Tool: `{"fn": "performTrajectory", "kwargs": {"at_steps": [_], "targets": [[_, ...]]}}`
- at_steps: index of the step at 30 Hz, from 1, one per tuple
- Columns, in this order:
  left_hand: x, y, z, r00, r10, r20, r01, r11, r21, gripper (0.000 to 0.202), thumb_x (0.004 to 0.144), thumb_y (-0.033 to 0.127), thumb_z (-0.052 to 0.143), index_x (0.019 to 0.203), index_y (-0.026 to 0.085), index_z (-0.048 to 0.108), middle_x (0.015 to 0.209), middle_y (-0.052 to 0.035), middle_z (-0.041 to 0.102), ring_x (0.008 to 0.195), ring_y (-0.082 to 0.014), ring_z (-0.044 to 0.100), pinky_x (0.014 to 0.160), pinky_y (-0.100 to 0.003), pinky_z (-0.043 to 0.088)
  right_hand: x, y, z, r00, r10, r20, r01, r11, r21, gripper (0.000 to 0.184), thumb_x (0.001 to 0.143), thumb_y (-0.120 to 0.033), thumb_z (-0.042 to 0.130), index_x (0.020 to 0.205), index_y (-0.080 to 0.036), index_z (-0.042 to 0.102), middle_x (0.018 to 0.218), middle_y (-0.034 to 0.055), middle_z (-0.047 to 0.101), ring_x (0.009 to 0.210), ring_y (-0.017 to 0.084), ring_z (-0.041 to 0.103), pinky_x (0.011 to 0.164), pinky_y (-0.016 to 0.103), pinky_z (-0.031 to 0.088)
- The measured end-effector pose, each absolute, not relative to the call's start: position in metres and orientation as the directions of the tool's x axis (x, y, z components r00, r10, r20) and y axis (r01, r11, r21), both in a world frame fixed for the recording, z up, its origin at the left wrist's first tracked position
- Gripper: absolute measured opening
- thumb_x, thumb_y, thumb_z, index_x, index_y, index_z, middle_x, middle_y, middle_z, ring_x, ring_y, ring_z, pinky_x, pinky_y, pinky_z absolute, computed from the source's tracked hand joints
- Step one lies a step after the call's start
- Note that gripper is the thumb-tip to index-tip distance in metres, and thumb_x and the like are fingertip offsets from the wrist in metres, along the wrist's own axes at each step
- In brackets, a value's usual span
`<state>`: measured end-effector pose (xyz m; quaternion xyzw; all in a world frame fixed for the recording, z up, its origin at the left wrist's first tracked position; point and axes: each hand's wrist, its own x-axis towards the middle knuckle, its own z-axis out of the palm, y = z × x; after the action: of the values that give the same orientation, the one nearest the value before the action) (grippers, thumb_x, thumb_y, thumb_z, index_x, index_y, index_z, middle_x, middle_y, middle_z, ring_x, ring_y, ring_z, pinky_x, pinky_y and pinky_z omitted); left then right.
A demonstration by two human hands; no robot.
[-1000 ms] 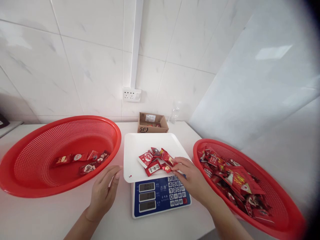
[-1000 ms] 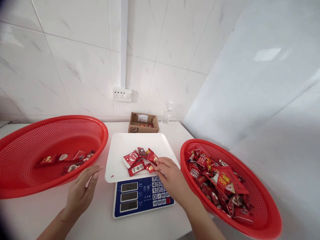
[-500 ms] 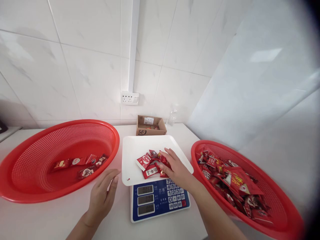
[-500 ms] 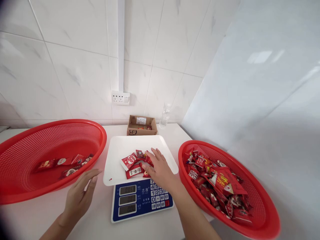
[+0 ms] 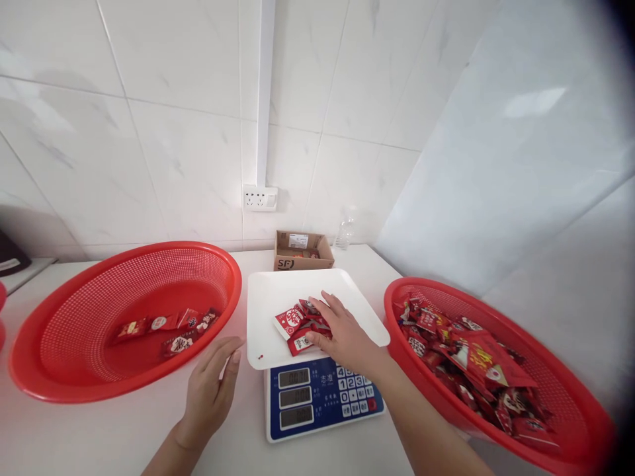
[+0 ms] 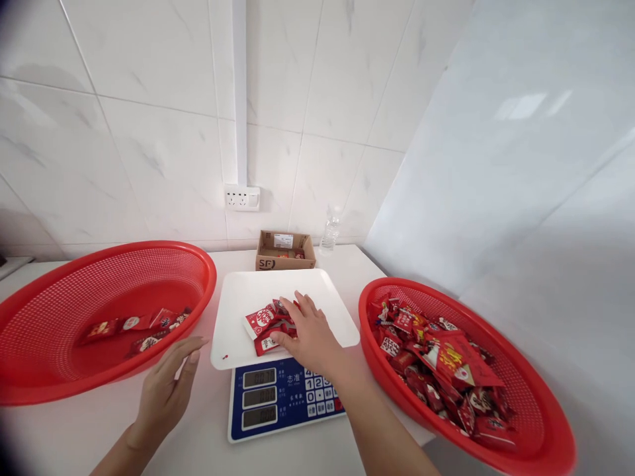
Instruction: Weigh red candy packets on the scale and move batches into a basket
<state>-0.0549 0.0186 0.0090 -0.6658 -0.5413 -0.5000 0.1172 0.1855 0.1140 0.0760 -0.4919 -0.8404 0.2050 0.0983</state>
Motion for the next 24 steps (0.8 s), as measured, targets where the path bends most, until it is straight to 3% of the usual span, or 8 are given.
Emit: {"fn": "performTrajectory", "kwargs": {"at_steps": [5, 11, 19, 24], "targets": [[-0.054, 0.018, 0.010, -0.070, 0.604, 0.794, 0.848, -0.384, 0.366, 0.020, 0.091, 0.021, 0.043, 0.099, 0.017, 0.061, 0.089, -0.0077, 0.070, 0.085, -0.0164, 0.067, 0.073, -0.024, 0.054, 0.170, 0.117, 0.077, -0.489, 0.868, -0.080, 0.807, 0.416, -0.420, 0.076, 0.080, -0.066, 0.047, 0.145, -0.030, 0.029, 0.156, 0.0101, 0.010, 0.142, 0.034, 0.000, 0.108, 0.060, 0.016], [-0.055, 0.018, 0.009, -0.078, 0.614, 0.786, 0.848, -0.374, 0.376, 0.021, 0.091, 0.022, 0.043, 0.100, 0.016, 0.062, 0.090, -0.0079, 0.070, 0.087, -0.0165, 0.067, 0.073, -0.024, 0.055, 0.167, 0.112, 0.077, -0.536, 0.840, -0.086, 0.788, 0.461, -0.409, 0.074, 0.080, -0.061, 0.051, 0.144, -0.030, 0.030, 0.156, 0.0089, 0.010, 0.142, 0.032, 0.004, 0.111, 0.055, 0.012], [-0.055, 0.017, 0.010, -0.095, 0.625, 0.775, 0.838, -0.370, 0.401, 0.021, 0.091, 0.023, 0.043, 0.099, 0.018, 0.062, 0.090, -0.0081, 0.070, 0.086, -0.0171, 0.067, 0.073, -0.025, 0.055, 0.173, 0.105, 0.076, -0.568, 0.822, -0.040, 0.742, 0.490, -0.457, 0.070, 0.083, -0.052, 0.052, 0.145, -0.029, 0.028, 0.157, 0.0058, 0.005, 0.143, 0.026, 0.002, 0.111, 0.049, 0.023], [-0.056, 0.017, 0.007, -0.099, 0.632, 0.769, 0.835, -0.368, 0.410, 0.021, 0.090, 0.022, 0.044, 0.101, 0.018, 0.062, 0.092, -0.0082, 0.071, 0.089, -0.0182, 0.067, 0.074, -0.026, 0.055, 0.175, 0.109, 0.073, -0.566, 0.824, -0.018, 0.740, 0.498, -0.452, 0.069, 0.083, -0.055, 0.052, 0.144, -0.030, 0.031, 0.157, 0.0067, 0.009, 0.142, 0.030, 0.004, 0.111, 0.053, 0.018]]}}
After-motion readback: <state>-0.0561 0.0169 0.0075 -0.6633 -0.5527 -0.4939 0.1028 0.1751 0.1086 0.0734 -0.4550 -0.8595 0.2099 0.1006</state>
